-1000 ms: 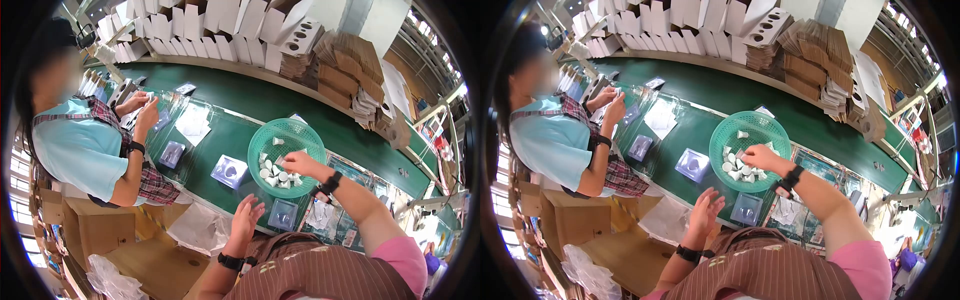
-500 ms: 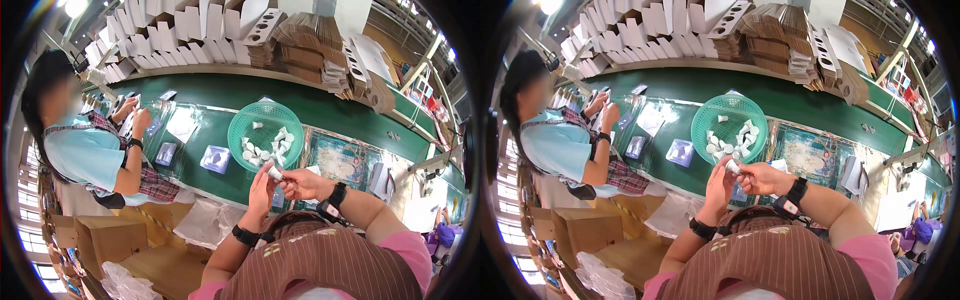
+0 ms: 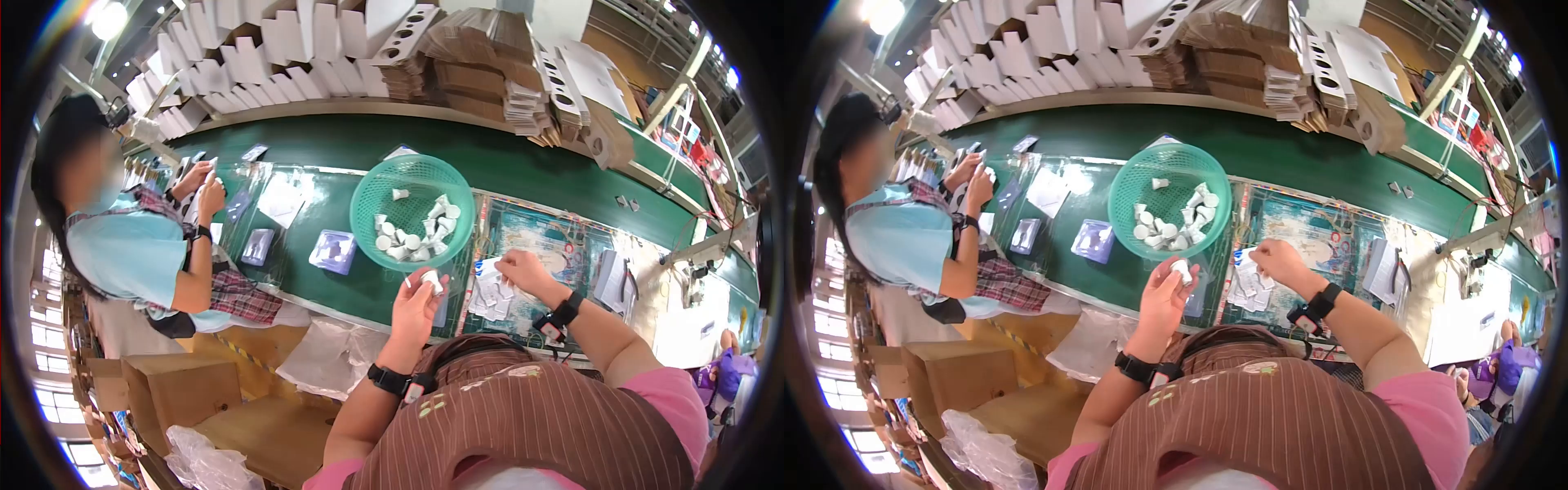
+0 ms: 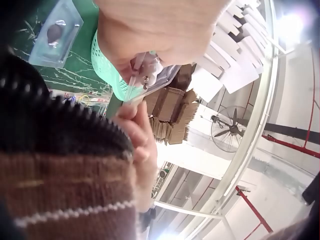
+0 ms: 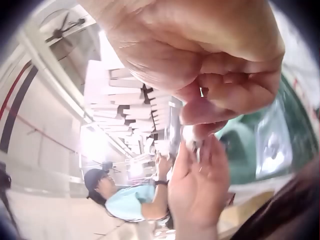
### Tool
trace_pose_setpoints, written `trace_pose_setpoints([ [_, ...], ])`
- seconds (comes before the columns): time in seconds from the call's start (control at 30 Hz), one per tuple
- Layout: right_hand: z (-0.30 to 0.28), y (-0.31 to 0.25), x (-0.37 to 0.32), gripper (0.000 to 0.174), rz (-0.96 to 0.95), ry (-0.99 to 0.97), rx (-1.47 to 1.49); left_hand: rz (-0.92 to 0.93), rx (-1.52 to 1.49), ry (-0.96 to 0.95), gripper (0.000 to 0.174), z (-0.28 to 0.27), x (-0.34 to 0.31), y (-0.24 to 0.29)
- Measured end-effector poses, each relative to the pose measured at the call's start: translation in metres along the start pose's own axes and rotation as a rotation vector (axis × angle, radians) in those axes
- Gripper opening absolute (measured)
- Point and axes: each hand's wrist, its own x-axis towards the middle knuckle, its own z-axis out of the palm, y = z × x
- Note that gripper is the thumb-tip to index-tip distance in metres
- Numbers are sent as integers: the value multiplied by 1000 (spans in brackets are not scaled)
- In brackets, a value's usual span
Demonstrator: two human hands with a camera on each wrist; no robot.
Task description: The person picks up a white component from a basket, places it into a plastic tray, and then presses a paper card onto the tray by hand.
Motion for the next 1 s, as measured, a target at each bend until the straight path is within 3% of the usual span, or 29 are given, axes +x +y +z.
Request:
trace_pose_setpoints([
  [0.07,-11,34,10,49,-194,448,-508,-37,10,14,29,-5,2,-4],
  [0.2,0,47,13,57,29,476,-760,-72,67,66,29,-8,1,-4],
  [0.23,4,52,14,57,29,474,-753,-73,74,68,29,-8,1,-4],
  [0.3,13,56,20,56,-156,614,-628,-101,122,93,28,-9,1,-3],
  [0.4,15,50,27,53,-330,537,-624,-159,77,81,26,-12,1,1],
  [0.6,6,47,33,42,-345,408,-740,-226,86,83,25,-9,2,7],
  [0.83,1,60,36,36,-430,462,-734,-259,77,61,25,-12,4,7],
  [0.9,0,62,36,27,-546,515,-688,-294,43,-6,29,-14,5,8],
  [0.93,-4,63,36,27,-553,511,-686,-288,44,-2,29,-13,4,9],
  [1.0,-14,58,30,20,-305,371,-287,-310,43,-39,36,-11,4,10],
])
